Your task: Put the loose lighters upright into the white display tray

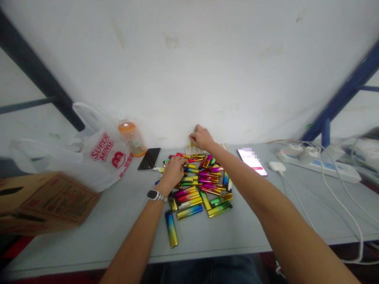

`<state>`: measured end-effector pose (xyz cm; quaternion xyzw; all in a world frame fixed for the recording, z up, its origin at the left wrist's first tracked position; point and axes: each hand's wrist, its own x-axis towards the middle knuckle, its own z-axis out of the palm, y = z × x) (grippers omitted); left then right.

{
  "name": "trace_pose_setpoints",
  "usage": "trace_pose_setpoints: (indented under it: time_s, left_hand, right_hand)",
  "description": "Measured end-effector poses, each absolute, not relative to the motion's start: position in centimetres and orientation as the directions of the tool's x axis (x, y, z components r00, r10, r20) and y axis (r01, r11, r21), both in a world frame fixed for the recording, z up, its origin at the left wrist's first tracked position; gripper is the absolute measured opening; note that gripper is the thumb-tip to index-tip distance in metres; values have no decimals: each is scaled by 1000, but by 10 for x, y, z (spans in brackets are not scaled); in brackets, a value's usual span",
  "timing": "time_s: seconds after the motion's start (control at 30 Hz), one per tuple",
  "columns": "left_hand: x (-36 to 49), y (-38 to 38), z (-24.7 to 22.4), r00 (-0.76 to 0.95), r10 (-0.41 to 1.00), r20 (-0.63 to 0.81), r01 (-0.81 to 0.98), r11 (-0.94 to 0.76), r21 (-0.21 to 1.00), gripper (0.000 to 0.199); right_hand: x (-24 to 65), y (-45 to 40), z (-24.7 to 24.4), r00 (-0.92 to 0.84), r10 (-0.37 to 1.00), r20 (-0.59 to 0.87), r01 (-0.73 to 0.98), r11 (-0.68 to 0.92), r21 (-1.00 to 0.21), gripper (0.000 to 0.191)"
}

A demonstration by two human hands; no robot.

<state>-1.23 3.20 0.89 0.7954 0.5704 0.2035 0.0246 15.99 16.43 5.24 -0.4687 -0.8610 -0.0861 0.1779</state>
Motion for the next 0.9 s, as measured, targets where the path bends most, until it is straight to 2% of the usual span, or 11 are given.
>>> trace_pose_setpoints:
  time_s: [0.17,0.27,0.33,0.47,0.57,0.67,0.8,0.9]
  left_hand:
    - [-16,33,14,251,935,252,906,-318,279,33]
    - [-14,37,17,259,941,217,906,-314,283,34]
    - [-13,41,18,270,940,209,906,-322,275,36]
    - [-13,48,15,321,919,228,894,-374,248,35]
    - [-15,51,14,351,896,273,862,-423,279,30]
    - [-13,51,17,364,857,365,782,-494,381,23]
    - [1,45,21,325,781,533,550,-614,566,19]
    - [15,37,24,289,754,590,440,-652,618,15]
  right_hand:
    - [164,151,46,-541,775,326,835,542,97,46]
    - [168,136,40,-520,777,353,846,527,86,55]
    - [171,124,37,-473,779,412,856,517,4,56]
    - [180,99,34,-371,771,517,834,522,-181,41]
    - [187,81,29,-305,773,556,785,535,-313,35]
    - [191,63,23,-234,791,565,687,545,-480,31]
    - [192,40,19,-169,835,524,522,527,-671,32]
    - [189,24,21,-159,869,469,378,493,-784,37]
